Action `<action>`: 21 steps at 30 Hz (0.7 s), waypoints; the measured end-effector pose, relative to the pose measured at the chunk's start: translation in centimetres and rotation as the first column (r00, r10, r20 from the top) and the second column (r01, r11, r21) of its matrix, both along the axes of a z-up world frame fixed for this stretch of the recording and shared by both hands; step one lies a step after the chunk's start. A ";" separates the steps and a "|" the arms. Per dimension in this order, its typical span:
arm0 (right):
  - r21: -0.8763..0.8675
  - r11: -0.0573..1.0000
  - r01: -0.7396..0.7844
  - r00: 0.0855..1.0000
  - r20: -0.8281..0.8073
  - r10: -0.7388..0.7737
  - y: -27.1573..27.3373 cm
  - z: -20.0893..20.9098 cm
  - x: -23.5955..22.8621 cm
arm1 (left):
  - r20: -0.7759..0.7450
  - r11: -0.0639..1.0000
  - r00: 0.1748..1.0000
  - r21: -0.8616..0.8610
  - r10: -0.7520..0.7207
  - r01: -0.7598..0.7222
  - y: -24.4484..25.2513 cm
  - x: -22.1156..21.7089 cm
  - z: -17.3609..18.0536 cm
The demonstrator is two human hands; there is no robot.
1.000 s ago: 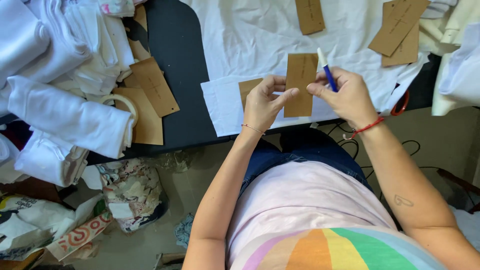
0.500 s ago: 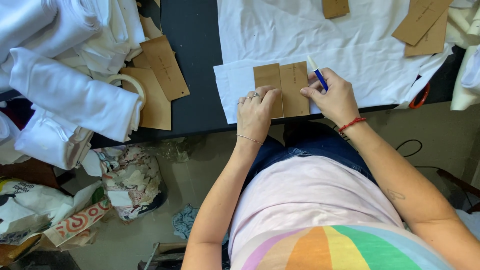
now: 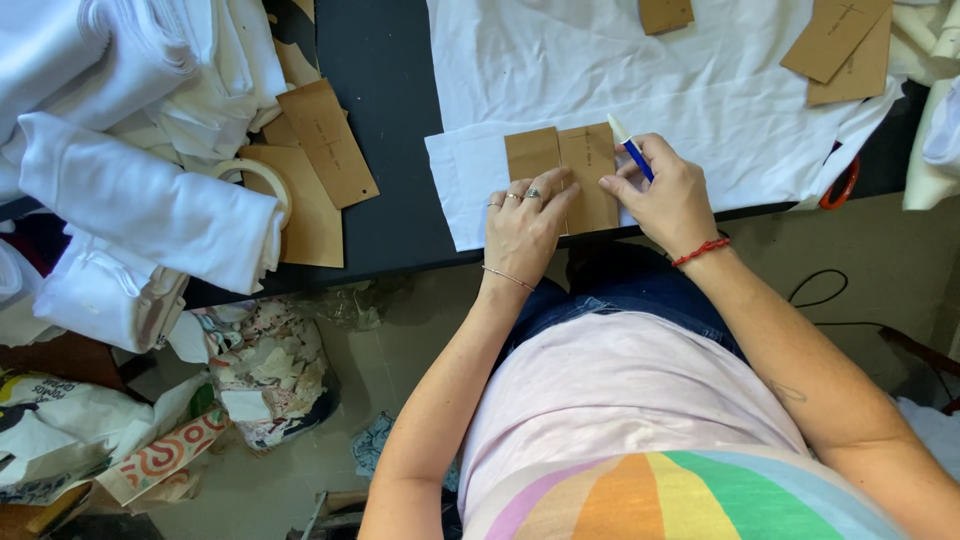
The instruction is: The person handles a stack of brown cardboard tags, then places them on a white fabric sheet. They use a blue pen to mark the fabric and subsequently use a green electric rotary cutter to cut the fabric into strips.
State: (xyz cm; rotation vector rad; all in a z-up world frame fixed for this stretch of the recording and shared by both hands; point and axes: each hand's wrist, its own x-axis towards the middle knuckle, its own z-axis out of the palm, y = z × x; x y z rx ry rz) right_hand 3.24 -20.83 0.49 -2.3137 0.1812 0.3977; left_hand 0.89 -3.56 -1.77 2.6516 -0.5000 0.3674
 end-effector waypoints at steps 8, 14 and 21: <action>0.282 0.949 0.144 0.936 0.274 -0.223 -1.6 2.6 2.2 | -0.073 0.992 0.995 0.093 -0.074 0.081 -0.9 0.6 1.1; 0.468 0.883 0.039 0.957 0.236 -0.167 -0.8 1.6 4.1 | -0.060 0.980 0.997 0.193 -0.045 0.056 -1.9 1.0 1.7; 0.463 0.886 -0.009 0.979 0.183 -0.085 1.1 -0.7 4.3 | -0.322 0.966 0.945 0.226 -0.050 0.128 -2.3 0.7 0.9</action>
